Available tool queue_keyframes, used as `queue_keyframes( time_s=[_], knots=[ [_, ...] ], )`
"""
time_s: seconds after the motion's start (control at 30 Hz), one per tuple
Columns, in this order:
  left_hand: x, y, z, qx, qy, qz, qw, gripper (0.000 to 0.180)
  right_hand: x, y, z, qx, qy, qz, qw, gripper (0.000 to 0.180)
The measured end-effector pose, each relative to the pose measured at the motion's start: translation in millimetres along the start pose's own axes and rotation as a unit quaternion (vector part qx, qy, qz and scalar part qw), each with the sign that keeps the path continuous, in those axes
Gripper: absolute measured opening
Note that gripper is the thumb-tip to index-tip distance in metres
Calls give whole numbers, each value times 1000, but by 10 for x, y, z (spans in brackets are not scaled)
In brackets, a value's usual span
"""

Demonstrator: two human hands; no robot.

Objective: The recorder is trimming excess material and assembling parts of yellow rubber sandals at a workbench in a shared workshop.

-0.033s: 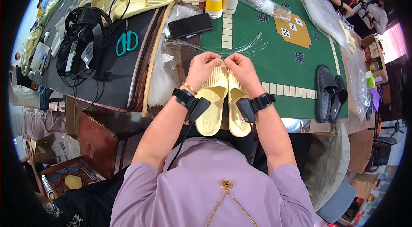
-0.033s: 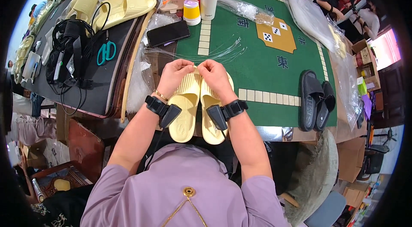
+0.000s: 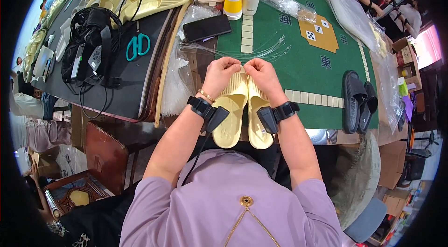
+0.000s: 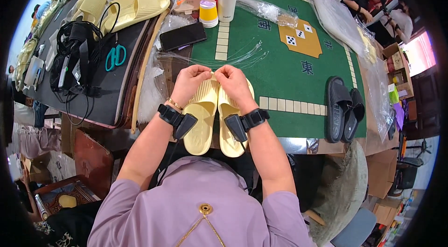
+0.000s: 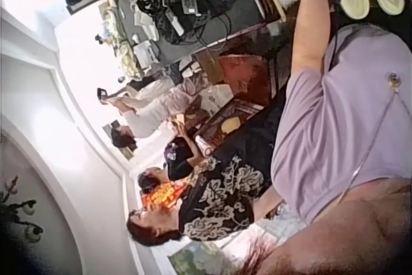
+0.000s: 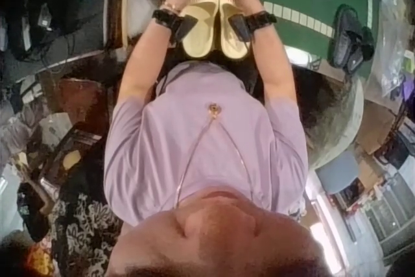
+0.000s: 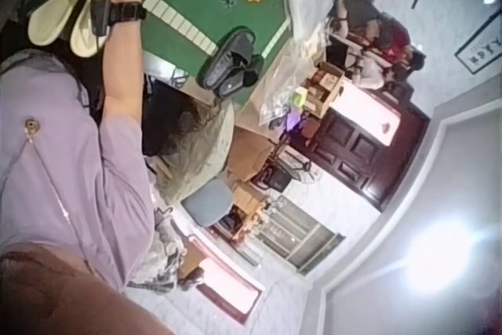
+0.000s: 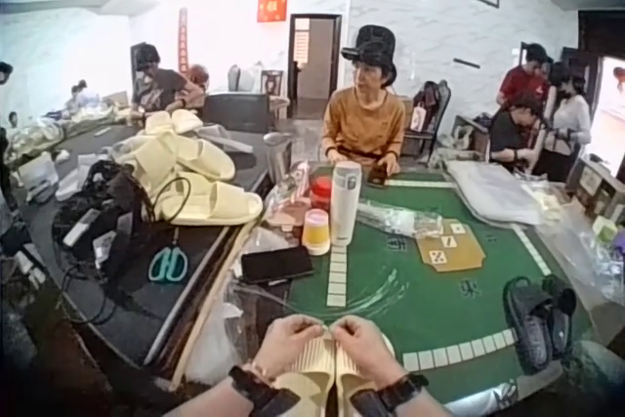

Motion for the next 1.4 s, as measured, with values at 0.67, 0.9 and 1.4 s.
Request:
queue_keyframes(
  time_s=[0.67,0.9,1.4],
  knots=[
    [-28,163,-75,-58,-2,107,993,19,-12,-10,-18,8,2,26,1000,14],
    [-37,192,-92,-93,5,129,987,18,71,-52,-21,16,55,37,998,13],
    [-26,186,-112,-103,6,155,983,19,47,5,-28,-20,44,73,996,11]
  ],
)
Point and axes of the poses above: each hand's wrist, its own z-axis towards the middle knuckle, its own x-axis out of the back of the hand, y = z × x, the point moved 8 cm from there along z, towards the middle knuckle, and after that the axes turned 13 degrees about y, right-handed, at the moved point
